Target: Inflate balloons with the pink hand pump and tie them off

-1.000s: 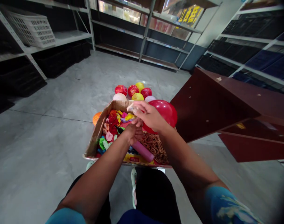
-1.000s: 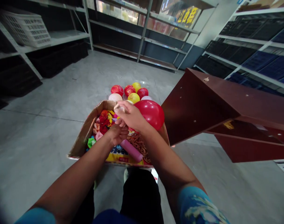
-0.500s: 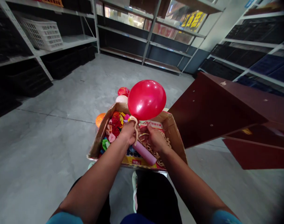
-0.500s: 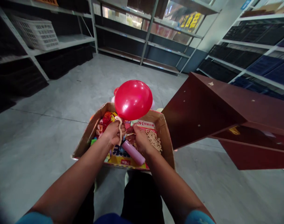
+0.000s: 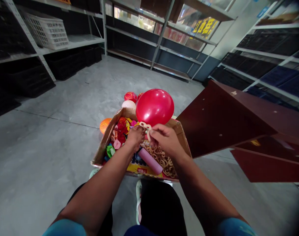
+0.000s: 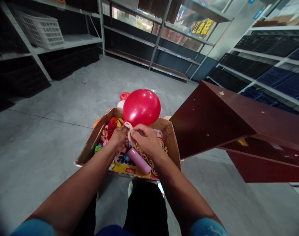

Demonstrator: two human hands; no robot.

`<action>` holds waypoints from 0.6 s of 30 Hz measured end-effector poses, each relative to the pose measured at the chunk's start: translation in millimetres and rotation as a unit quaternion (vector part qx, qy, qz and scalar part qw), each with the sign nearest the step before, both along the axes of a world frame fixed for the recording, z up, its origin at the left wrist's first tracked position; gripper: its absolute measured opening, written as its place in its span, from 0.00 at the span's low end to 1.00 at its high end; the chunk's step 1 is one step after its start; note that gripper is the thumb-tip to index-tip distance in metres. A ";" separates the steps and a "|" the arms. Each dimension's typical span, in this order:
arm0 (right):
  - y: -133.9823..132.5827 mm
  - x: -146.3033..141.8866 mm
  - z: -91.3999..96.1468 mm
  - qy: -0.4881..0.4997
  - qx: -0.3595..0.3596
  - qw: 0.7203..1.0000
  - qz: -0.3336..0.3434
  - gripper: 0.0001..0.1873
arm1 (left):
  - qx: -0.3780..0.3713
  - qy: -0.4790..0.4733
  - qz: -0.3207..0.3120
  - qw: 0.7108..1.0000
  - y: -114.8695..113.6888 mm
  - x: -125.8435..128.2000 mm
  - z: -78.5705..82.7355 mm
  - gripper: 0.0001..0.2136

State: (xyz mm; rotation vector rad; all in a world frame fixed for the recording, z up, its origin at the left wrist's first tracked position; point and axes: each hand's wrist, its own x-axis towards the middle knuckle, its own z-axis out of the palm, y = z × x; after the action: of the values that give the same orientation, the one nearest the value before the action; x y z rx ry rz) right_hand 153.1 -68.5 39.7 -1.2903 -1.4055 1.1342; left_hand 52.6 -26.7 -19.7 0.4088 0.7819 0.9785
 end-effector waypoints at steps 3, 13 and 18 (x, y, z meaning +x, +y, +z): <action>25.0 -10.1 28.2 0.036 -0.005 0.999 0.009 0.08 | -0.043 -0.056 -0.049 0.996 0.6 -0.4 -5.2 0.10; -16.3 37.1 -48.4 0.009 -0.180 0.983 0.030 0.10 | -0.179 -0.202 -0.091 0.959 0.5 -6.2 13.5 0.13; 8.6 9.8 -92.9 0.193 -0.158 0.968 -0.039 0.04 | -0.204 -0.231 -0.076 0.948 -11.9 5.8 25.8 0.13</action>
State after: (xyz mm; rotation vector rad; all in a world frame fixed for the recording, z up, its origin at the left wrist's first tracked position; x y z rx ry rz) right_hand 163.0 -59.8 -53.2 -1.2413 -0.9049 1.5061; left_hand 58.4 -38.6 6.0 -0.1200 0.4962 0.7029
